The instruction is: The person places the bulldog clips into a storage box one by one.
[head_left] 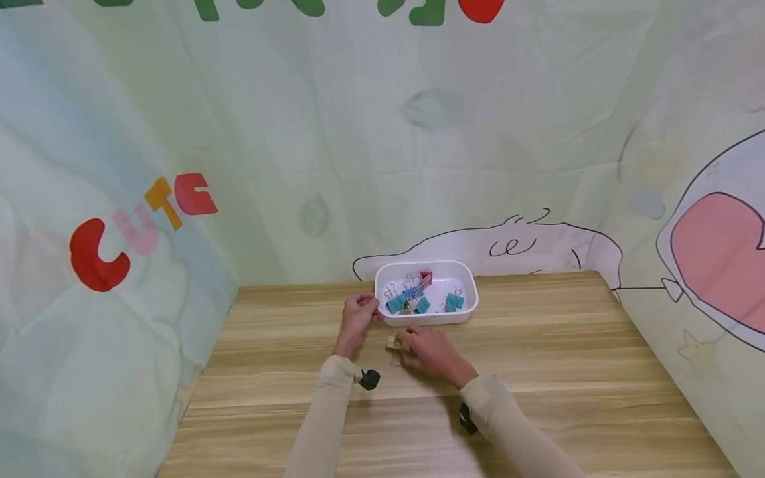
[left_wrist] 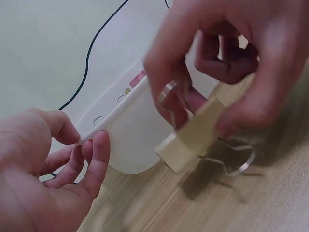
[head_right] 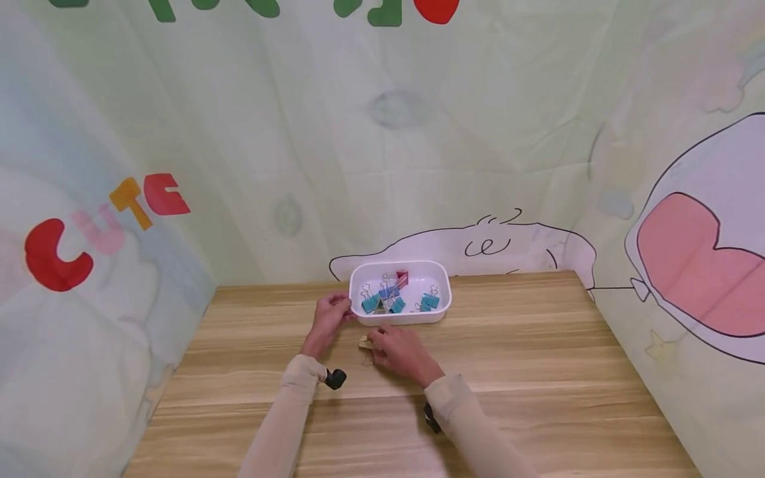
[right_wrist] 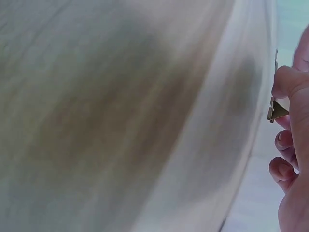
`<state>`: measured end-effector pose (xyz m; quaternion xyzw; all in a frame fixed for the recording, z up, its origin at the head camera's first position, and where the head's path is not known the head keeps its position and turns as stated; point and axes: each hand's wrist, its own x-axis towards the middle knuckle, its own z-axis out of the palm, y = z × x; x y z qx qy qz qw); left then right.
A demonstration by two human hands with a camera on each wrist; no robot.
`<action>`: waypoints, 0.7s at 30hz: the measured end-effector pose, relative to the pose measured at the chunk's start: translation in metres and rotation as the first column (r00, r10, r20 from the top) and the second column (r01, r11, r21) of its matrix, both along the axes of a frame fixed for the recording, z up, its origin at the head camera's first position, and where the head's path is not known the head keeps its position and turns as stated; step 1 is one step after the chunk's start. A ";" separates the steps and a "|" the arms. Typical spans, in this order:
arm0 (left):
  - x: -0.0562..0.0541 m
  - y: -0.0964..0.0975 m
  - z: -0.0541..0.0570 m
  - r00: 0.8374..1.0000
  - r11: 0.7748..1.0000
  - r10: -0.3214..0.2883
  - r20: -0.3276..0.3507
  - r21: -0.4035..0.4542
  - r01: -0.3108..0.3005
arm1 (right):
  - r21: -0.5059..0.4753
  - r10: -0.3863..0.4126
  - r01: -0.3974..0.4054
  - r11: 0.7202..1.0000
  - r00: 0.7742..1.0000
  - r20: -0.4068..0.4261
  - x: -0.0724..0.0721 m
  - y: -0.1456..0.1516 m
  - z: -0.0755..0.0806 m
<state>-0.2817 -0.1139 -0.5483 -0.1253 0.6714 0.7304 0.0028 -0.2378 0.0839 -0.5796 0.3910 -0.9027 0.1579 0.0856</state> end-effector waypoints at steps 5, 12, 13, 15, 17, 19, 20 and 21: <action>0.000 0.000 0.000 1.000 1.000 0.001 0.003 -0.001 -0.001 | -0.024 0.026 -0.027 0.999 0.998 -0.053 0.000 0.001 0.012; 0.000 0.000 0.000 1.000 1.000 -0.004 0.008 -0.021 0.005 | -0.062 0.037 -0.047 0.997 0.989 -0.145 -0.002 0.004 0.036; 0.000 0.000 0.000 1.000 1.000 -0.006 0.005 -0.020 0.006 | -0.059 0.028 -0.038 0.998 0.986 -0.162 -0.002 0.005 0.040; 0.001 -0.001 0.001 1.000 1.000 -0.009 -0.002 -0.019 0.009 | -0.067 0.010 -0.024 0.997 0.980 -0.196 -0.003 0.008 0.048; 0.002 0.000 0.004 1.000 1.000 -0.017 -0.002 -0.008 0.017 | -0.076 -0.015 -0.002 0.997 0.974 -0.225 -0.006 0.011 0.055; 0.002 0.000 0.004 1.000 1.000 -0.016 -0.006 -0.002 0.016 | -0.085 -0.043 0.023 0.996 0.967 -0.251 -0.010 0.015 0.062; 0.002 0.000 0.004 1.000 1.000 -0.015 -0.007 0.001 0.015 | -0.092 -0.054 0.031 0.995 0.965 -0.257 -0.012 0.017 0.065; 0.002 0.000 0.004 1.000 1.000 -0.014 -0.007 0.003 0.014 | -0.097 -0.063 0.039 0.995 0.962 -0.265 -0.015 0.020 0.068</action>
